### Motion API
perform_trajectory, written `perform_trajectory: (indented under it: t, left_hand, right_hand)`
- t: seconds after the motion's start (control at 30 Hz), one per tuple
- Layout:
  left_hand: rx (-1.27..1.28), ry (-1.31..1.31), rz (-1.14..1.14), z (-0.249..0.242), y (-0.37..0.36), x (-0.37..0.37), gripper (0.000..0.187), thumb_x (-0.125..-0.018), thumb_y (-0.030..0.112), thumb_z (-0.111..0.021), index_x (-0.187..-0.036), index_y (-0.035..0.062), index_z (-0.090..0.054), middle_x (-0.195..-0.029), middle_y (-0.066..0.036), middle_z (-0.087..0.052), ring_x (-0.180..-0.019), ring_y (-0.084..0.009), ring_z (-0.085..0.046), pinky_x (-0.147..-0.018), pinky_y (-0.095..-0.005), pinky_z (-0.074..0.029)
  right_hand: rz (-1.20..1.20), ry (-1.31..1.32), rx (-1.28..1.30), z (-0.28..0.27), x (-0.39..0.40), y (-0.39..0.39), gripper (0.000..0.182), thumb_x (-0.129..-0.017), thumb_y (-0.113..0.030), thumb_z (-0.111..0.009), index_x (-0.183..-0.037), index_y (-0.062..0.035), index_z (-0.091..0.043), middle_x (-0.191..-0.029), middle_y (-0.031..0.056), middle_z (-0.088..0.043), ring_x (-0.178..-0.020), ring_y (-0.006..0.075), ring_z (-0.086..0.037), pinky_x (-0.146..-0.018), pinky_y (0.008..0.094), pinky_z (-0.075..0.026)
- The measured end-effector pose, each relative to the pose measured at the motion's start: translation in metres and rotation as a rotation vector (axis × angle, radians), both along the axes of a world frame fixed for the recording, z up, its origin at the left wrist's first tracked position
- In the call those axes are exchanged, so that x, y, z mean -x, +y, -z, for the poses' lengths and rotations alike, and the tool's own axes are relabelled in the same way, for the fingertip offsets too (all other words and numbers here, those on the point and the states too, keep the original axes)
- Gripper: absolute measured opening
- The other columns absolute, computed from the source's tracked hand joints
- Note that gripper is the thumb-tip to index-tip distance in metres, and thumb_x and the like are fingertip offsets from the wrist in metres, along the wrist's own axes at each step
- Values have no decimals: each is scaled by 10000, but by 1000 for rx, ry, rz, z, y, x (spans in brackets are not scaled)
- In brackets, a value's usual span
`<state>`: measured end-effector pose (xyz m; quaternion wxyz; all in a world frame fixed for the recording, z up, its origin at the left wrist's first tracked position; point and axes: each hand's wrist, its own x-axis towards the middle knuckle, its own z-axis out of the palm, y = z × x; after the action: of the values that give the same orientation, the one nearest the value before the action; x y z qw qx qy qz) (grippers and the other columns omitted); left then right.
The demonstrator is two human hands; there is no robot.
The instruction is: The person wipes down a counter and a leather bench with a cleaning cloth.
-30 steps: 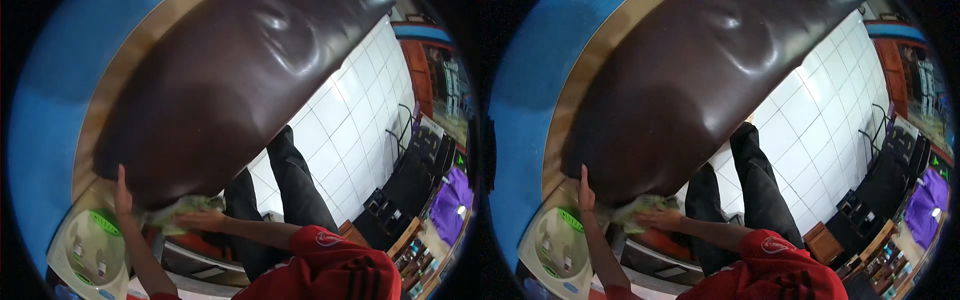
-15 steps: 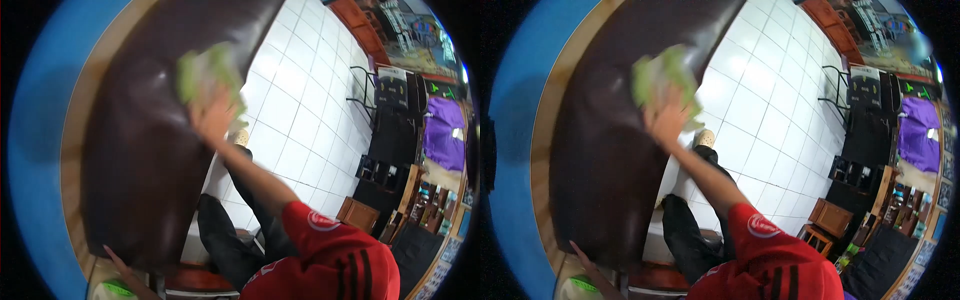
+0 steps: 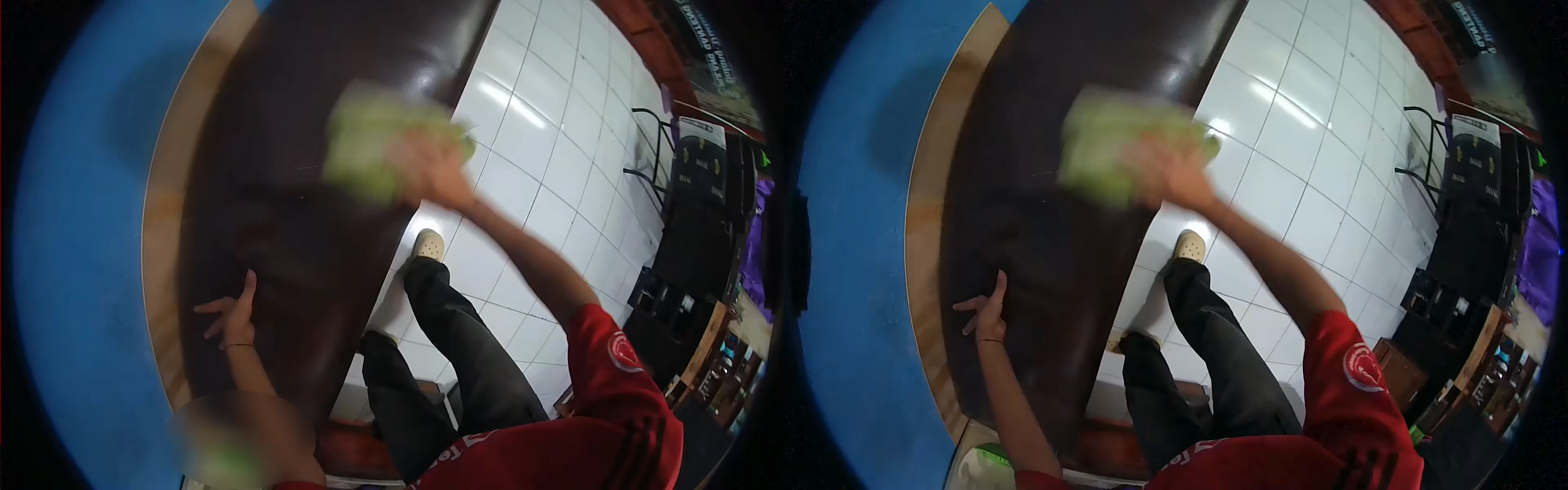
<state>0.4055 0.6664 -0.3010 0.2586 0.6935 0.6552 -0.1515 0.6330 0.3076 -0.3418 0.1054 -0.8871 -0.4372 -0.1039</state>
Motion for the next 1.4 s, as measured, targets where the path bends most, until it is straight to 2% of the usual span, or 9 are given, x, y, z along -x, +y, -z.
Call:
perform_trajectory:
  t: [0.1,0.23,0.3,0.4,0.6,0.83,1.1,1.2,1.4]
  left_hand:
    - [-7,39,-40,-14,-8,-11,1484,-612,796,-662,-1395,7,321,-1452,-420,146,-1435,-407,45,-1159,-485,-49]
    - [253,-194,-44,13,21,13,1360,-733,671,-679,-1410,15,302,-1539,-275,100,-1451,-332,-5,-1171,-360,-104]
    - [159,-156,-81,14,20,13,1278,-778,619,-676,-1448,16,230,-1574,-170,78,-1454,-288,-30,-1164,-339,-130]
    - [483,-82,-98,9,32,20,1253,-774,620,-680,-1472,16,168,-1576,-174,59,-1451,-286,-61,-1153,-331,-163]
    - [189,33,52,-9,2,1,1384,-696,776,-615,-1427,-15,254,-1475,-387,-75,-1416,-338,-153,-1109,-395,-255]
    - [175,23,-111,9,14,7,1437,-688,669,-722,-1367,50,383,-1535,-287,71,-1436,-368,-59,-1157,-424,-139]
    - [396,86,-116,-9,11,4,1421,-661,670,-742,-1417,-84,196,-1402,-485,-38,-1377,-423,-220,-1100,-434,-278]
    - [373,105,-40,-23,-1,-20,1394,-674,703,-705,-1414,-139,124,-1403,-471,-141,-1342,-431,-298,-1090,-438,-294]
    - [190,249,-148,-17,-5,-20,1545,-553,688,-795,-1402,47,325,-1399,-464,212,-1262,-714,54,-1025,-711,-153]
  right_hand:
    - [612,337,-621,5,-117,-17,509,-929,-319,-531,-1368,-66,-477,-1424,324,-315,-1286,476,-353,-1067,512,-321]
    - [646,131,-210,-17,-7,56,521,-869,-279,-573,-1367,-143,-503,-1468,217,-342,-1352,462,-287,-1050,610,-267]
    - [246,341,-127,-29,102,79,522,-847,-313,-566,-1357,-227,-502,-1473,122,-378,-1380,369,-312,-963,786,-160]
    - [-331,604,-264,-21,251,90,557,-855,-256,-563,-1397,-260,-435,-1504,-25,-337,-1385,161,-325,-1105,555,-275]
    - [-512,341,-121,-20,91,52,515,-841,-208,-564,-1349,-182,-482,-1426,49,-437,-1276,236,-470,-967,434,-473]
    - [821,2,-221,-20,-175,22,500,-917,-425,-504,-1370,-213,-501,-1455,214,-361,-1319,403,-352,-1018,633,-261]
    - [-467,543,-9,-6,221,106,483,-937,-383,-457,-1400,-248,-430,-1483,36,-376,-1416,255,-266,-1139,560,-207]
    - [-682,-50,287,-11,219,123,488,-907,-281,-484,-1384,-184,-444,-1520,24,-306,-1394,216,-310,-1124,579,-240]
    - [508,124,-20,-43,-105,95,494,-908,-381,-486,-1363,-190,-503,-1459,174,-380,-1349,382,-331,-1053,620,-244]
